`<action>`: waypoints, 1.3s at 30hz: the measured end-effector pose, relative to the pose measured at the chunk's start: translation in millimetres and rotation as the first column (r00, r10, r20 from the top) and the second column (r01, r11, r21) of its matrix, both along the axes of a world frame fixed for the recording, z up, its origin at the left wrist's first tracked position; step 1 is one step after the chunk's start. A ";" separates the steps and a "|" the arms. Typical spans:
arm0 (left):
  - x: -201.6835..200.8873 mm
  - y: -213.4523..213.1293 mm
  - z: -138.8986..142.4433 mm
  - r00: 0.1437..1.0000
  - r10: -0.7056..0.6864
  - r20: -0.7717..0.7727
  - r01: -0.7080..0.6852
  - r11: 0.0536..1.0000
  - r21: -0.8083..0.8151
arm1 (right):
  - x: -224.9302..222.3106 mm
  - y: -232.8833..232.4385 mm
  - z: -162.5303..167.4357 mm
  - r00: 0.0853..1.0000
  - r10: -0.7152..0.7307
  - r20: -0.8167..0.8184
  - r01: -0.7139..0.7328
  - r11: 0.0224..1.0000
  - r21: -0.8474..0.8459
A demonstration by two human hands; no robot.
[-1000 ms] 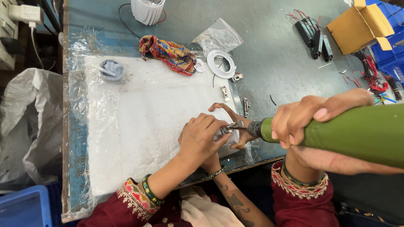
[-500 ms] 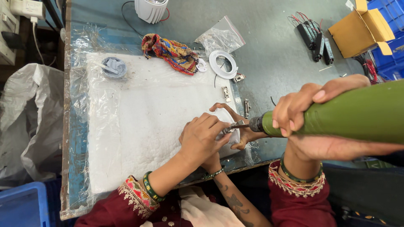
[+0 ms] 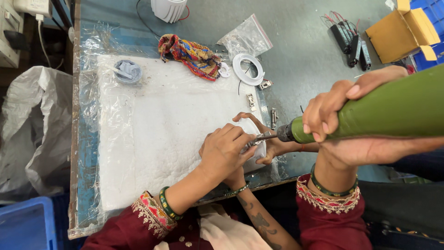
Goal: The person assembles LED light fixtures by attaching metal brackets to white heat-sink housings using a green electric screwdriver. They insert screws, tighten them, and pass completed units to a coworker. The person also fits a circular white ring onto the housing and secures it with additional screws.
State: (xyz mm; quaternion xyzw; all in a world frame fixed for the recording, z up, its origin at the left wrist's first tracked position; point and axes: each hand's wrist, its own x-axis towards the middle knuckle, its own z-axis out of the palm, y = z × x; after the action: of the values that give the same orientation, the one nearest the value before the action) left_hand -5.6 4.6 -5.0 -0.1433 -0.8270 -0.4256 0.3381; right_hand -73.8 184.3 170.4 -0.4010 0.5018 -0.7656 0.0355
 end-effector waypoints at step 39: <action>3.8 -1.2 4.1 0.995 -0.036 0.092 0.032 0.998 0.046 | -37.7 17.8 2.0 0.994 0.110 0.030 -0.112 0.990 0.084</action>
State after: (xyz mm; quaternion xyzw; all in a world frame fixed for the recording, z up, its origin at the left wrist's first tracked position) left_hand -1.8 3.4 -0.9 -0.1297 -0.8296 -0.4559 0.2950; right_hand -111.5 202.1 172.4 -0.4166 0.5107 -0.7452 0.1015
